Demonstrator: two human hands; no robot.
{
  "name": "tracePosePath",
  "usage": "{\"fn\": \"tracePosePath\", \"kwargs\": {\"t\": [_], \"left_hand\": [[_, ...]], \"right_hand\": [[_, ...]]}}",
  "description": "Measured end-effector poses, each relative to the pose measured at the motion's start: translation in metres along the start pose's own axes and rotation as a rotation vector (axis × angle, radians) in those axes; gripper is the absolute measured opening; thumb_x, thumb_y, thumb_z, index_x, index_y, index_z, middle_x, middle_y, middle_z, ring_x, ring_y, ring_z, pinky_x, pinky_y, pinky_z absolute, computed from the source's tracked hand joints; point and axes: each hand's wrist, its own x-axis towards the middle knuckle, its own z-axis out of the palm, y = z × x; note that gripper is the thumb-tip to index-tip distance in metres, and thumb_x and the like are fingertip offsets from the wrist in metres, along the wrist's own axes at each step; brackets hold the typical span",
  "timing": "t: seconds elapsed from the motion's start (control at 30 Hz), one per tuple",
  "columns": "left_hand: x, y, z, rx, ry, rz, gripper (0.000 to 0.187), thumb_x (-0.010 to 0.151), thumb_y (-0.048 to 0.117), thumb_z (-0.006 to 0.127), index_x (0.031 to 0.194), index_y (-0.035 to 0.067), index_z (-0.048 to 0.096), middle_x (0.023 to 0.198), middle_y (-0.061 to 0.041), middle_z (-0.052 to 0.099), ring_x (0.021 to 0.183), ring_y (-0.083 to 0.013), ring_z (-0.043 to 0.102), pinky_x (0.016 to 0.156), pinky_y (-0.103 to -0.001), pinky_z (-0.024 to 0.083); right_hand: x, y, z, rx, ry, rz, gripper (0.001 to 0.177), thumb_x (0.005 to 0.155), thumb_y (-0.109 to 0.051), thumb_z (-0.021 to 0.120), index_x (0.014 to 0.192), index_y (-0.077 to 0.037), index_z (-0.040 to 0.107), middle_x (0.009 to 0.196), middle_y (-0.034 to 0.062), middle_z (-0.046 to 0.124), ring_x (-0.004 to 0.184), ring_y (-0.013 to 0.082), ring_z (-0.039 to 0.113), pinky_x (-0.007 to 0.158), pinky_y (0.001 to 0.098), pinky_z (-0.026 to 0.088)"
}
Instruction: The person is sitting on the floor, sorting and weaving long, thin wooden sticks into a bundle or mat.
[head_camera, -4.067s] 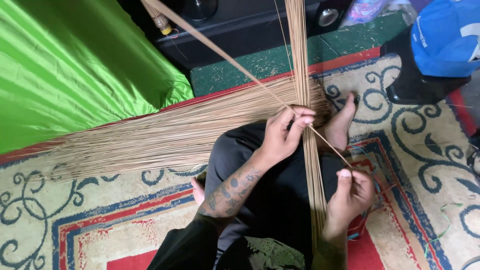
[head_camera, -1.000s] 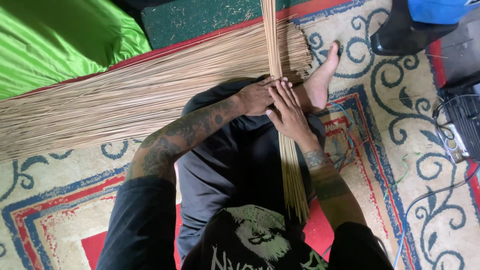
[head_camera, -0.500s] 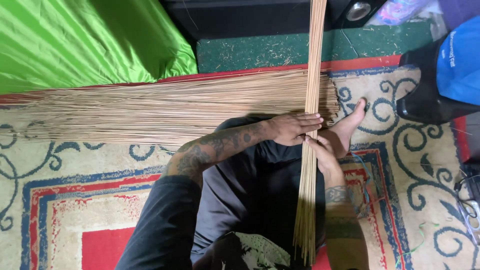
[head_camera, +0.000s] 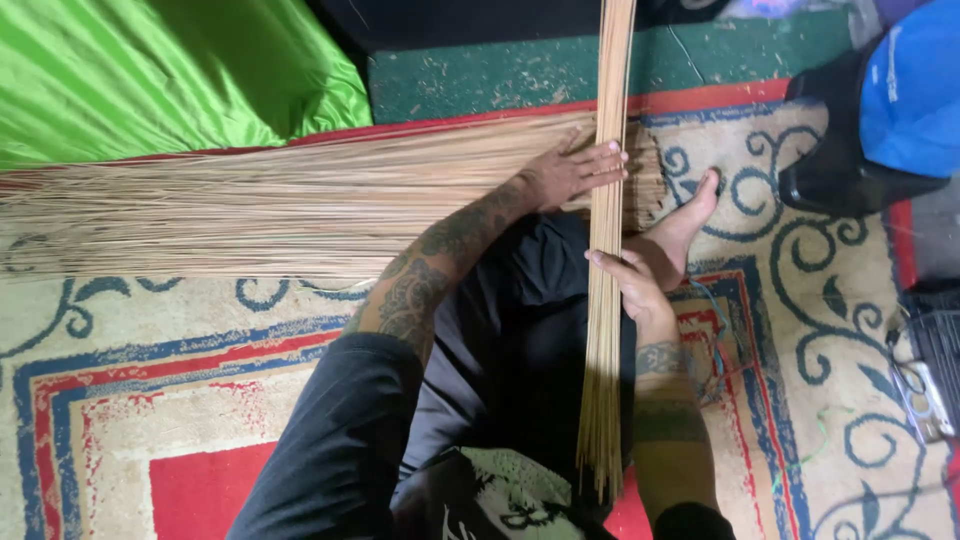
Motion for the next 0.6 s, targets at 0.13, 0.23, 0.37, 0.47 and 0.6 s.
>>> {"fn": "tracePosePath", "kwargs": {"t": [0.13,0.23,0.37,0.47,0.6], "left_hand": [[-0.002,0.012,0.011,0.0,0.051,-0.003,0.072,0.11,0.016,0.057,0.167,0.023,0.014,0.173,-0.005,0.006,0.159,-0.0262,0.003,0.126,-0.065,0.013],[-0.012,0.023,0.02,-0.013,0.192,0.098,0.07,0.108,0.013,0.06,0.166,0.02,0.021,0.171,-0.01,0.013,0.157,-0.0301,0.009,0.124,-0.064,0.013],[-0.02,0.041,0.017,-0.012,0.245,0.309,0.059,0.11,0.019,0.047,0.165,0.021,0.025,0.172,-0.009,0.019,0.157,-0.0287,0.013,0.125,-0.061,0.012],[-0.018,0.032,0.014,-0.019,0.211,0.298,0.056,0.115,0.019,0.04,0.166,0.024,0.019,0.173,-0.005,0.015,0.158,-0.0265,0.013,0.126,-0.06,0.013],[-0.004,0.013,0.017,0.004,0.019,0.168,0.062,0.116,0.016,0.037,0.168,0.028,0.007,0.174,0.002,-0.003,0.159,-0.023,0.001,0.129,-0.06,0.011]], "right_hand": [[-0.011,-0.007,0.006,-0.023,0.009,-0.004,0.052,0.075,-0.032,0.094,0.104,0.003,0.068,0.084,0.0049,0.064,0.081,0.0177,0.068,0.075,0.0328,0.058],[-0.018,-0.017,0.013,-0.036,-0.004,-0.015,0.05,0.075,-0.028,0.094,0.102,0.003,0.068,0.082,0.0043,0.064,0.081,0.0169,0.068,0.077,0.0331,0.058],[-0.021,-0.022,0.008,-0.034,-0.012,-0.02,0.047,0.075,-0.028,0.095,0.101,0.002,0.068,0.081,0.0039,0.063,0.081,0.0159,0.067,0.08,0.0326,0.058],[-0.017,-0.023,0.012,-0.029,-0.019,-0.034,0.045,0.077,-0.029,0.093,0.099,0.001,0.068,0.077,0.0019,0.062,0.077,0.0134,0.067,0.077,0.0297,0.058],[-0.019,-0.027,0.015,-0.041,-0.029,-0.069,0.04,0.078,-0.031,0.093,0.096,-0.003,0.071,0.077,-0.0015,0.06,0.078,0.0105,0.065,0.076,0.0275,0.057]]}}
